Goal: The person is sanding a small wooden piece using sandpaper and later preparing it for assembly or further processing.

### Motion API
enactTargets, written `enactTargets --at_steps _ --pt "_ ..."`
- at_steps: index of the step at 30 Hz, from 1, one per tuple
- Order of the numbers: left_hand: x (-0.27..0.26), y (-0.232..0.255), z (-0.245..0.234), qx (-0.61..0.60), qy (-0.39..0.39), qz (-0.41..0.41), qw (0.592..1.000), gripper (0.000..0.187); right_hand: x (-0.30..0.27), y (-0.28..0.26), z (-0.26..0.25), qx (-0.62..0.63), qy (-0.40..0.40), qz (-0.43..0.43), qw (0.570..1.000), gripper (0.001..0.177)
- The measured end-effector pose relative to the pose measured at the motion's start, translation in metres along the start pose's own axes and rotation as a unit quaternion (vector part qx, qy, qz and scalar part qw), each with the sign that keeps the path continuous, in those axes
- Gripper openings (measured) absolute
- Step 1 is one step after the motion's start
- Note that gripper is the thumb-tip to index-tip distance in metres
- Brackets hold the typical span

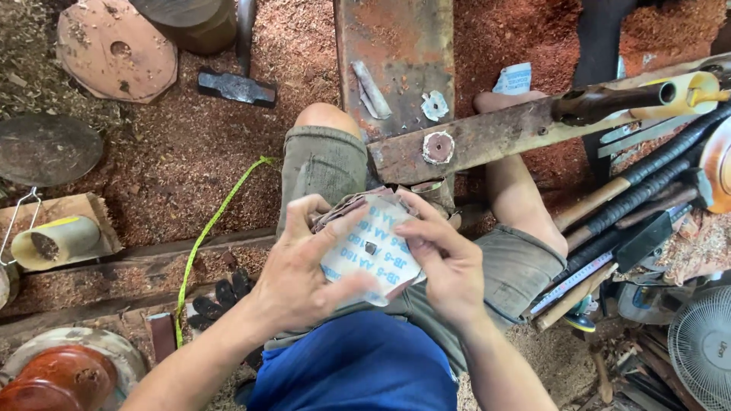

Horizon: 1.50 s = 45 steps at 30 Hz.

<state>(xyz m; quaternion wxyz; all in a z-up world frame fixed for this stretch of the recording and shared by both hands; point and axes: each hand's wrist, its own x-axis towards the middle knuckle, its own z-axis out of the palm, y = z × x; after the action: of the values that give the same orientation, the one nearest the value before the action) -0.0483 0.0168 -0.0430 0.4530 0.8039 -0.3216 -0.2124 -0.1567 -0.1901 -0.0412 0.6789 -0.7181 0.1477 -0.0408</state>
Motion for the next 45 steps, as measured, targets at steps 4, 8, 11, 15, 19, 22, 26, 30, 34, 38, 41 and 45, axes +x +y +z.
enactTargets --at_steps 4,8,11,15,19,22,26,30,34,38,41,45 --pt "-0.010 -0.015 0.006 -0.075 -0.026 -0.074 0.994 0.075 -0.016 0.001 -0.002 0.001 0.027 0.143 0.989 0.022" --pt "-0.007 -0.019 0.003 -0.100 -0.059 -0.075 0.990 0.100 -0.016 -0.019 -0.004 0.098 -0.050 0.251 0.962 0.055" --pt "-0.007 -0.017 0.005 -0.089 -0.065 -0.059 0.992 0.121 0.001 -0.050 0.001 -0.065 -0.114 0.245 0.961 0.100" --pt "-0.005 -0.014 0.012 -0.104 -0.073 -0.061 0.990 0.132 -0.012 -0.024 0.010 -0.070 -0.061 0.200 0.975 0.105" --pt "-0.002 -0.012 0.015 -0.117 -0.066 -0.060 0.989 0.133 -0.015 -0.017 0.008 0.082 -0.038 0.200 0.976 0.104" --pt "0.002 -0.010 0.013 -0.111 -0.064 -0.062 0.990 0.132 -0.015 -0.028 0.006 0.147 -0.067 0.164 0.973 0.103" --pt "0.001 -0.006 0.014 -0.097 -0.076 -0.108 0.986 0.131 -0.026 -0.022 0.012 0.204 -0.031 0.129 0.970 0.088" --pt "-0.004 -0.009 0.021 -0.102 -0.048 -0.084 0.990 0.131 -0.033 0.004 0.019 0.125 0.051 0.145 0.980 0.073" --pt "-0.009 -0.015 0.028 -0.134 0.003 -0.026 0.991 0.130 -0.039 0.027 0.011 0.107 0.014 0.084 0.991 0.074" --pt "-0.008 -0.017 0.027 -0.241 -0.038 -0.062 0.968 0.129 -0.042 0.054 0.005 0.115 -0.004 0.029 0.993 0.078" --pt "-0.002 -0.014 0.026 -0.357 -0.092 -0.113 0.923 0.126 -0.046 0.065 0.011 0.167 0.009 0.011 0.986 0.073" --pt "-0.004 -0.018 0.027 -0.422 -0.118 -0.136 0.889 0.119 -0.049 0.082 0.015 0.148 0.018 -0.005 0.989 0.073"
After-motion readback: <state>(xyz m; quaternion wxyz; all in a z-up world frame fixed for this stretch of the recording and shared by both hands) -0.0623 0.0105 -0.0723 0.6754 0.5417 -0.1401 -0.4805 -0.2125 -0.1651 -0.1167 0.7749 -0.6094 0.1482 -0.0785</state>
